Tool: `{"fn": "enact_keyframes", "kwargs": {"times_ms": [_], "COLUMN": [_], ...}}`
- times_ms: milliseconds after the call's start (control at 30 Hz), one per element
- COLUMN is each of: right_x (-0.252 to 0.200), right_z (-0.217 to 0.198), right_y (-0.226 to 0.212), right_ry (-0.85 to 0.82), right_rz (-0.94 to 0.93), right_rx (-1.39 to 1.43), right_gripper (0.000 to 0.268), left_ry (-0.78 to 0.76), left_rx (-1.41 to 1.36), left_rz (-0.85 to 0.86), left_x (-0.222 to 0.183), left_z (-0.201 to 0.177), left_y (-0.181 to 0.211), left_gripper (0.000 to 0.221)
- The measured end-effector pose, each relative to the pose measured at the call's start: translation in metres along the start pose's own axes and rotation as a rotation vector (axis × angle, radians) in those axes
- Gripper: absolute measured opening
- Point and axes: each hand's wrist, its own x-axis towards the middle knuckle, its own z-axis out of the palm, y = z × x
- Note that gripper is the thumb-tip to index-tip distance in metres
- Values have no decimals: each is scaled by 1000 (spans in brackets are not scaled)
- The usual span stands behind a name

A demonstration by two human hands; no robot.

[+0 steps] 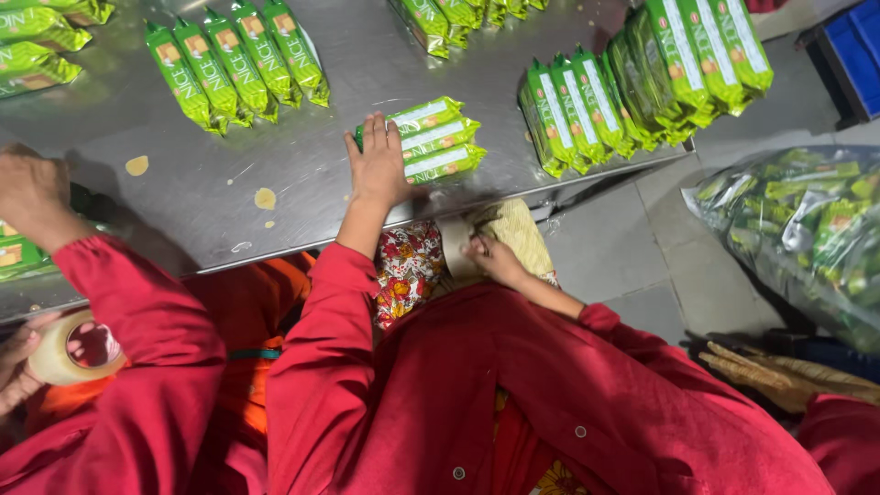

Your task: The person packages biscuit packs by hand and using tape, arranging them into rows and stacks on a metal table in a production facility.

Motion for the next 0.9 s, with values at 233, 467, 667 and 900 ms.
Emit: {"fn": "enact_keyframes", "kwargs": {"times_ms": [233, 467, 667, 900], "right_x": [-1, -24, 52, 60], "right_z": [-65, -81, -72, -126], "right_y": [-49, -161, -189, -201], "right_ry": [134, 294, 259, 442], "right_rz": [-426, -653, -543, -577], "right_rx": [-380, -376, -495, -180], "right_gripper": [26, 14, 14, 18], "left_ry": [-168, 109, 134, 59], "left_rx": [-121, -129, -96, -131], "left_rz": [49, 111, 83, 489], "left_x": [-4, -15, 9, 4], "left_z": [-34, -21, -7, -24], "left_y": [27, 23, 3, -59], "left_gripper": [120, 115, 111, 121]}}
